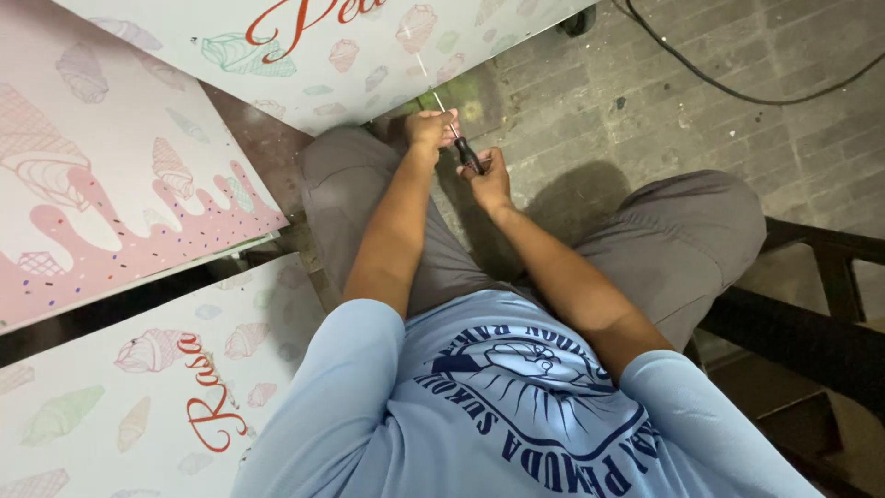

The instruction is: Using a screwdriver to remove and tighten screws on a gelato display freezer for maintenance.

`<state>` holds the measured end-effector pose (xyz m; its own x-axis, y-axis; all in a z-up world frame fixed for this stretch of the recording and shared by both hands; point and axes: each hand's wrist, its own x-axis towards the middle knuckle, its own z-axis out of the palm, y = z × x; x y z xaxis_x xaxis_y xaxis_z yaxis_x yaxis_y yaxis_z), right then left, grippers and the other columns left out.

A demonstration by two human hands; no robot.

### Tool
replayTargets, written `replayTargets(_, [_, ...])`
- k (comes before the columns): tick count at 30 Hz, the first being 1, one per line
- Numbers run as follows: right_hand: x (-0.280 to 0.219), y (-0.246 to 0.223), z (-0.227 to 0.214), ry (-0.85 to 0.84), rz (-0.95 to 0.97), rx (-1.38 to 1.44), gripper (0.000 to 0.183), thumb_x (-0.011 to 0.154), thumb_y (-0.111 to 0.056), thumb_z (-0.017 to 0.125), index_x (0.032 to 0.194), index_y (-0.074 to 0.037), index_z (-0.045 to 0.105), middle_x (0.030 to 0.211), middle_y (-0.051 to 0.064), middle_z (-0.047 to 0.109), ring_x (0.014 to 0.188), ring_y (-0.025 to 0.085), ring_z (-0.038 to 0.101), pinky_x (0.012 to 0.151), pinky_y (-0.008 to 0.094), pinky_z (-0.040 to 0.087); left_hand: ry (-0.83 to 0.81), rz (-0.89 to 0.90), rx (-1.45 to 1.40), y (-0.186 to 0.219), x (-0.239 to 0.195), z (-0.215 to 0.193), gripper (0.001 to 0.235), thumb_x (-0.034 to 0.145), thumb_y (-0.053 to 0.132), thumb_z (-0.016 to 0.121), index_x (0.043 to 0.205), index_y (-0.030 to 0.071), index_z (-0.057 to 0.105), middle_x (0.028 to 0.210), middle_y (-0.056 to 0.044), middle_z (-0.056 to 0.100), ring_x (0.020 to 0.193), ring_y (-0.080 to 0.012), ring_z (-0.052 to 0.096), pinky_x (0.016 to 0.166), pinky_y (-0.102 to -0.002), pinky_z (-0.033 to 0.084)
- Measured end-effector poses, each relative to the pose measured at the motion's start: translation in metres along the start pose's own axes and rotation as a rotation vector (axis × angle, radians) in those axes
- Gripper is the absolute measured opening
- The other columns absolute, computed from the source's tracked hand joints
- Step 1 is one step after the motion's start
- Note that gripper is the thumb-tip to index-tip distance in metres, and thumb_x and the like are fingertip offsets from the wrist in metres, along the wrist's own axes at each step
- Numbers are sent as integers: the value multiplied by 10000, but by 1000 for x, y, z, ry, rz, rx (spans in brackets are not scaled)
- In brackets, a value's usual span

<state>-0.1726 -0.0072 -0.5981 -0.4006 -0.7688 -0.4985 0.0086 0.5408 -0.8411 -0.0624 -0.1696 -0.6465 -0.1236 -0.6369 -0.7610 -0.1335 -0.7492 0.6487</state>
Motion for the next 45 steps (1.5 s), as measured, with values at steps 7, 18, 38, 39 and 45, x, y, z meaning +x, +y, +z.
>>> replayTargets(7, [-45,-91,-25,-176,422,497,385,1087,-402,385,1042,-70,573,795,143,698,461,156,537,339,232,423,-121,18,133,27,-31,-1,309,954,341,584,1172,126,625,994,-160,791,907,-270,795,772,-429,639])
replayTargets(18, [-24,-26,-11,97,15,-48,432,835,-242,886,1087,-243,535,852,12,670,717,181,655,630,288,547,60,39,104,3,-3,2,301,847,311,774,1045,97,699,835,-134,810,730,-227,812,667,-366,655])
replayTargets(38, [-60,-102,-29,-339,442,926,525,1086,-477,337,1126,-25,601,598,-19,416,344,57,271,268,213,211,-71,-18,-106,7,-11,0,396,885,383,799,1160,146,643,1033,-187,798,942,-293,802,829,-448,635])
replayTargets(39, [-65,-116,-30,-344,438,926,525,1086,-477,337,1126,-25,601,598,-19,416,344,57,271,268,213,211,-69,-12,-107,8,-7,0,396,885,383,799,1160,146,643,1033,-187,798,942,-293,802,829,-448,635])
replayTargets(45, [-74,-93,-20,24,-227,-311,573,922,-370,807,1320,-115,483,1037,262,653,955,487,687,757,541,569,2,-45,-107,0,2,5,416,874,365,819,1152,121,627,981,-201,798,881,-309,805,761,-445,648])
